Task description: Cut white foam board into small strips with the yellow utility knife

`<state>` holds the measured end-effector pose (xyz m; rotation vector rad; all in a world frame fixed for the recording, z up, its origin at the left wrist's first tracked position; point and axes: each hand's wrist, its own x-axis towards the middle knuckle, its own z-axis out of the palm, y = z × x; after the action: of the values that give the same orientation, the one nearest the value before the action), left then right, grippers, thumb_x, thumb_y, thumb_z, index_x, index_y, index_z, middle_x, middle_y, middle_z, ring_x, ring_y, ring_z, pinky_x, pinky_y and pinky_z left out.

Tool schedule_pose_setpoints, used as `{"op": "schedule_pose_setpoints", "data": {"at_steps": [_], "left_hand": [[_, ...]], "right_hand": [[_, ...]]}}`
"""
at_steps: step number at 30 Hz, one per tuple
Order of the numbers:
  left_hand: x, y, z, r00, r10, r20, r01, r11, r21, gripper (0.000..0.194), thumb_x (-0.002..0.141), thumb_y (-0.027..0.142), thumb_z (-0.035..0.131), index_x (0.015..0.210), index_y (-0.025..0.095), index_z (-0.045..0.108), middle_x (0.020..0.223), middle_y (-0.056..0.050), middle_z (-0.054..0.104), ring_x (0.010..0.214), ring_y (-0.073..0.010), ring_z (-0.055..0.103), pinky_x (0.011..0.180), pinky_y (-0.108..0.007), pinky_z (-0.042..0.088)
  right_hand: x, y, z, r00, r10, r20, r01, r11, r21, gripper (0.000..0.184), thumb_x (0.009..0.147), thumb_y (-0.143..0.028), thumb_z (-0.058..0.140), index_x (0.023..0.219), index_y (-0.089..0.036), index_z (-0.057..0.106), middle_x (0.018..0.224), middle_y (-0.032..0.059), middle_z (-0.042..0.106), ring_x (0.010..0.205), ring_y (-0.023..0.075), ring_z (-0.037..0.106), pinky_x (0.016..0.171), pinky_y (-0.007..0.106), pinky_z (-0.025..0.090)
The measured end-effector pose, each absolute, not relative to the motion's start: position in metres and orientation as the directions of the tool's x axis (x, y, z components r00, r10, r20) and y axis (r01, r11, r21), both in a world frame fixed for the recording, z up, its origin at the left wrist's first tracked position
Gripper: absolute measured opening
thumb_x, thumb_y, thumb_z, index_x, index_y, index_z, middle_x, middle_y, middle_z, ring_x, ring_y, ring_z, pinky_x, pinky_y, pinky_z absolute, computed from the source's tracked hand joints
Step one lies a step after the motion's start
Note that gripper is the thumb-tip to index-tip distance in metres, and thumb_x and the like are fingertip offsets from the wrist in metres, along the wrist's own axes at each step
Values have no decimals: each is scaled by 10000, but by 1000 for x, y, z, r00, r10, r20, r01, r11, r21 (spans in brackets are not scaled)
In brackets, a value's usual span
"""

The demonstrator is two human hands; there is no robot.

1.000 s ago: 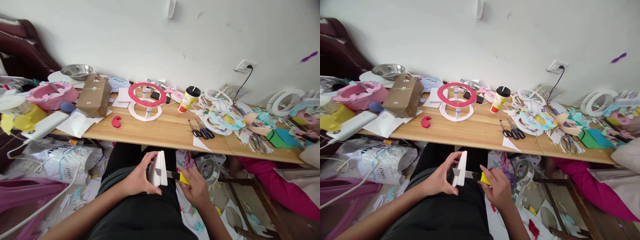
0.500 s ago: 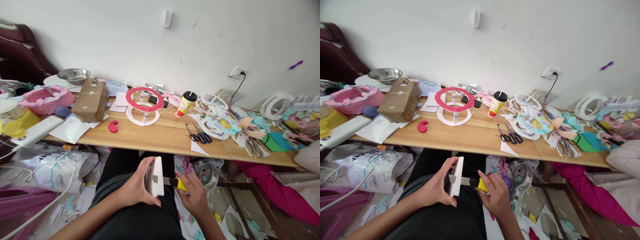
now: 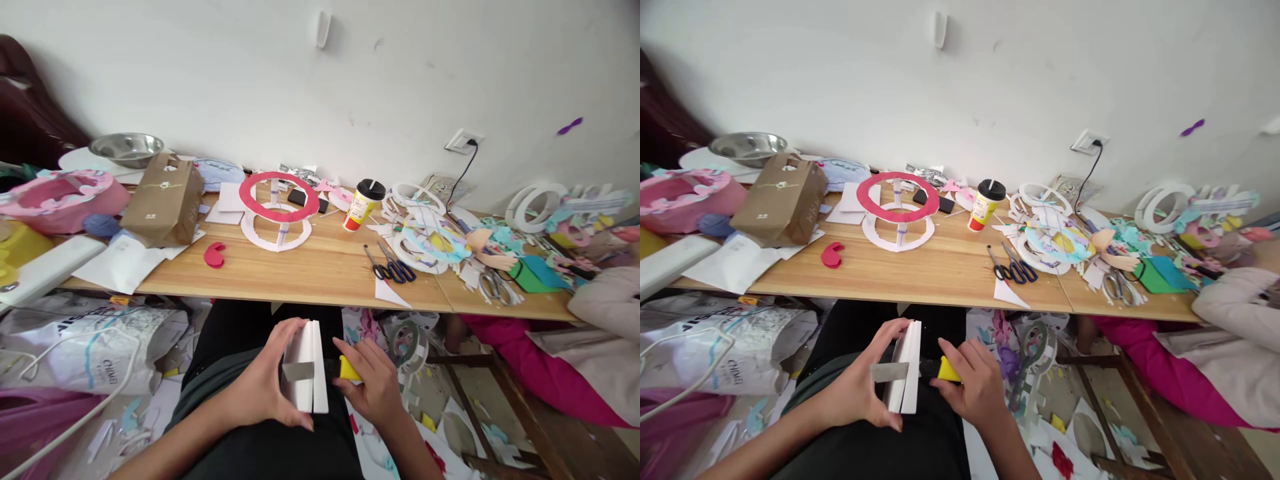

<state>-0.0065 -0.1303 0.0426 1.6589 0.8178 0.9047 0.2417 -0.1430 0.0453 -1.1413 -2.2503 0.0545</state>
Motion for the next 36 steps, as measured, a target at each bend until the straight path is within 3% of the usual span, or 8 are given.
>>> {"op": "schedule_pose_setpoints", "data": {"at_steps": [7,10,15,18,24,31,36], "left_hand": [[-7,-129,55,524,842,124,176,-249,952,1205,465,525,899,1465,273,275,1438,-164,300,1366,-402,297,1150,-623,222],[-6,-130,54,557,821,127,133,-239,962,1212,478,519,896,1481,279,259,1448,-164,298,1361,-399,314,1143,-622,243],[-5,-132,53,562,821,102,75,-173,982,1398,449,565,889,1540,308,53,1521,-174,200,1398,-399,280,1151,-615,232],[-3,-133,58,581,805,119,68,-194,979,1348,440,592,877,1528,291,141,1520,-171,205,1409,-411,248,1152,-615,227],[2,-131,63,551,814,187,-34,-202,979,1148,485,547,882,1425,266,285,1401,-138,316,1330,-357,372,1141,-561,284],[1,-130,63,561,799,214,-41,-231,972,1132,478,502,891,1407,255,293,1371,-131,322,1299,-341,391,1139,-538,298],[4,-127,73,580,792,191,102,-303,948,1134,445,493,898,1382,251,305,1314,-124,373,1242,-340,419,1108,-547,337]], "right_hand": [[257,-146,33,-461,708,535,698,662,-274,563,979,-524,398,1347,-127,551,829,91,595,788,228,556,726,371,467],[249,-151,37,-453,715,533,685,661,-305,569,977,-535,390,1347,-133,550,835,96,600,791,234,554,732,384,463],[236,-154,49,-406,749,523,718,616,-325,503,966,-467,460,1314,-121,569,824,94,602,791,234,547,729,382,465],[231,-156,55,-423,732,534,708,635,-309,478,951,-445,494,1292,-124,587,803,85,608,752,216,556,686,349,468],[235,-158,62,-444,711,546,734,638,-233,507,944,-411,537,1368,-135,549,691,25,562,593,145,532,586,263,435],[247,-155,54,-439,717,541,747,626,-223,554,949,-477,508,1380,-131,542,692,27,527,608,152,527,587,269,427],[241,-158,56,-448,727,520,740,628,-241,537,953,-444,495,1382,-121,525,734,48,567,647,167,554,607,278,443]]}}
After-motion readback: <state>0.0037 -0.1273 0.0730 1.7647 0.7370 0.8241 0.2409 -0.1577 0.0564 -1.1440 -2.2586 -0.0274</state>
